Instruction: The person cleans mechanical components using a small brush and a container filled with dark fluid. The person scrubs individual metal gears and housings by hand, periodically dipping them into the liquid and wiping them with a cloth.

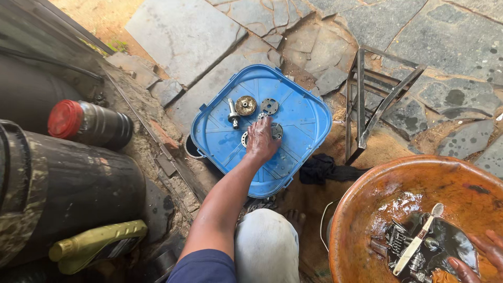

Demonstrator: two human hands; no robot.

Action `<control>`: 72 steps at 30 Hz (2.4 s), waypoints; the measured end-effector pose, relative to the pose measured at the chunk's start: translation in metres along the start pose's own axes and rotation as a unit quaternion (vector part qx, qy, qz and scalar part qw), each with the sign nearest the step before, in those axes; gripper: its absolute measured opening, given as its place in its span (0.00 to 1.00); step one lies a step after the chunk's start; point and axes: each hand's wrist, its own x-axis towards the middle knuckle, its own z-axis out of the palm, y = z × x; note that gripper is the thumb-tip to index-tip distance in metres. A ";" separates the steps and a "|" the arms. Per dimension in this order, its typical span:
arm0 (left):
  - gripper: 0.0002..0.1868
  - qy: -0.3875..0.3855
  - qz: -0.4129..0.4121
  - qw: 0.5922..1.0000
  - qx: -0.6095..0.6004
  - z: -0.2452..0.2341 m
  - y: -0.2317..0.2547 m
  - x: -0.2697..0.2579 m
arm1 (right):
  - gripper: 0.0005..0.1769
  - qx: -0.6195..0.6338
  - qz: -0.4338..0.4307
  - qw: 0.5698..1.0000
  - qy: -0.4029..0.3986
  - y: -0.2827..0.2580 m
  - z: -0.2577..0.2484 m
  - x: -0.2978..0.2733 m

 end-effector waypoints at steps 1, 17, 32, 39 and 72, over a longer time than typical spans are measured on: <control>0.40 0.001 -0.001 1.000 0.010 0.003 -0.002 0.003 | 0.49 0.000 0.012 1.000 -0.026 0.003 0.001 0.001; 0.31 0.220 0.164 0.960 0.053 0.034 0.002 0.017 | 0.30 -0.139 0.024 0.989 -0.039 -0.191 -0.155 -0.005; 0.21 -0.296 0.319 0.893 -0.112 -0.097 0.319 -0.180 | 0.24 -0.003 0.074 0.986 -0.150 -0.188 -0.151 -0.027; 0.21 -0.353 0.228 0.906 -0.058 -0.012 0.312 -0.168 | 0.21 -0.038 0.075 0.984 -0.155 -0.192 -0.138 -0.034; 0.11 -0.419 0.097 0.733 -0.527 0.067 0.329 -0.154 | 0.21 0.480 0.165 0.859 -0.070 -0.192 -0.140 -0.020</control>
